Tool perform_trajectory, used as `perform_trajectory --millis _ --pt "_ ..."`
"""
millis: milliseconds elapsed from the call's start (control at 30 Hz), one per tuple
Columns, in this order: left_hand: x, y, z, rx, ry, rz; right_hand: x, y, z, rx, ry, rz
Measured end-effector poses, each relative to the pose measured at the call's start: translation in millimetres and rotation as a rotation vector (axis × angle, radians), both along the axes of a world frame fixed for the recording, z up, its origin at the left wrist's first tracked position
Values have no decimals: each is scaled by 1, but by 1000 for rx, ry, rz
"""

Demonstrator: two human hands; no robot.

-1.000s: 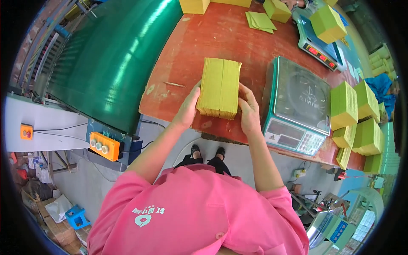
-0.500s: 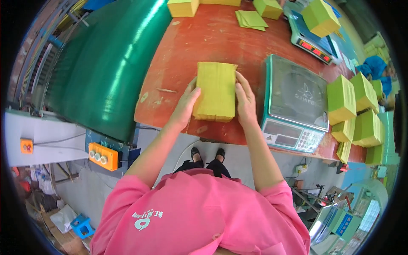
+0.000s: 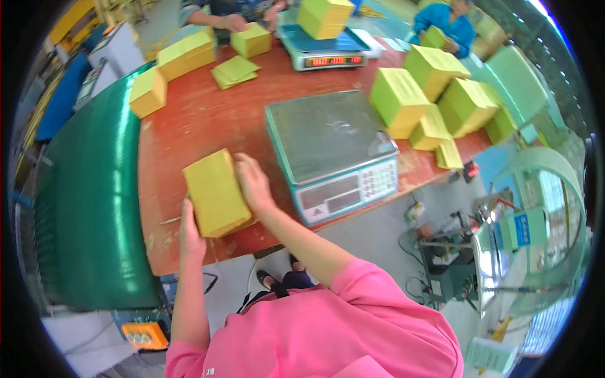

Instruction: Weighing stacks of yellow paper, adding labels, and placing them into a banding machine.

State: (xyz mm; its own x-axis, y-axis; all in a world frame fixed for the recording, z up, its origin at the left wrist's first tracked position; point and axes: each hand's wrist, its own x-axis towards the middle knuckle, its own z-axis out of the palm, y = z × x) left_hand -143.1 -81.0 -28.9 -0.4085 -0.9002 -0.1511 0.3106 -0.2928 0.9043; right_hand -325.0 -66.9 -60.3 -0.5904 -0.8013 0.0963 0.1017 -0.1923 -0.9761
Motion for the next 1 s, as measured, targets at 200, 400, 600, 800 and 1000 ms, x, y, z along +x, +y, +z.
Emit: perform_trajectory --millis 200,400,600,800,1000 --pt "-13 -12 -13 191 -32 -20 -5 37 -11 40 -151 139" --pt "-8 0 25 317 193 -16 15 37 57 136 656 74" --pt "-28 9 38 407 665 -98 -22 71 154 -31 687 73" --pt "-102 19 53 368 745 -238 -100 127 143 63 -200 248" --pt "-186 19 49 346 678 -336 -174 147 139 41 -445 393"
